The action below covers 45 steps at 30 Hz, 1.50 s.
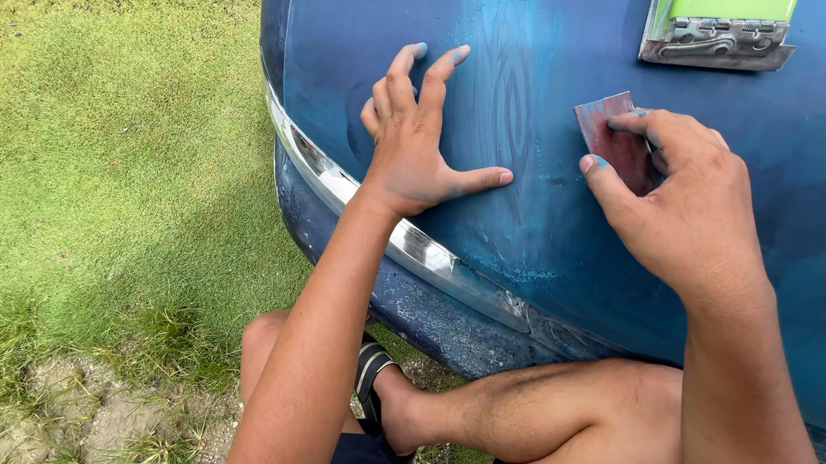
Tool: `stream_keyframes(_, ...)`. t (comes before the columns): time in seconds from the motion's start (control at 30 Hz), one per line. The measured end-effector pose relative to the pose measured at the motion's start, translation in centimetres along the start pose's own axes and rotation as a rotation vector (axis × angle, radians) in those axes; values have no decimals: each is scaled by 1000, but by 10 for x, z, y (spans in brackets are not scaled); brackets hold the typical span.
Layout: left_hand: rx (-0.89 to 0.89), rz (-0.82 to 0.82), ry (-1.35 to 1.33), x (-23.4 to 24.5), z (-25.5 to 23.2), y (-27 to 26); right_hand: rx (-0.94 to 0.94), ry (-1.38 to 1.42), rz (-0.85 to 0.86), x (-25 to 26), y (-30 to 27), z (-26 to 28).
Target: The person sands a section of a blue car's hood using a small sanding block held in the right hand. The person sits on the ground in front of the vehicle, rubbing the sandpaper back and forth over the paint surface.
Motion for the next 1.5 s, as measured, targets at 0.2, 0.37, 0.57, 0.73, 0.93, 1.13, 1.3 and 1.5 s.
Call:
stream_keyframes(0.2,-41,20,-133,7,9,-2,33,-32,-6,-3,0,-4)
stream_keyframes(0.37,-35,3,-100,1,10,-2,120,-90,-64,-15,3,-13)
stream_keyframes(0.57,-21,-41,113,-8,0,0,193,-144,-129,-28,1,-12)
stream_keyframes(0.73,-32,-74,-47,-10,12,-5,168,-231,-207,-38,-7,-12)
stream_keyframes(0.93,-150,-54,79,-8,12,-8,316,-167,-193,-24,-1,-21)
stream_keyframes(1.13,-74,-123,22,-11,11,-6,294,-134,-168,-20,-3,-23)
stream_keyframes(1.3,-76,-51,53,-9,10,-4,299,-128,-165,-20,-3,-22)
stream_keyframes(1.5,30,-158,-27,-16,9,3,306,-123,-180,-21,-4,-25)
Point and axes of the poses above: each hand's wrist, its own y-axis towards the middle knuckle, its own x-axis out of the back of the hand, z = x × y, the point moved 1 cm from there along y, towards the middle knuckle, and after that the axes turned 9 degrees about -x, right-handed, at the moved point
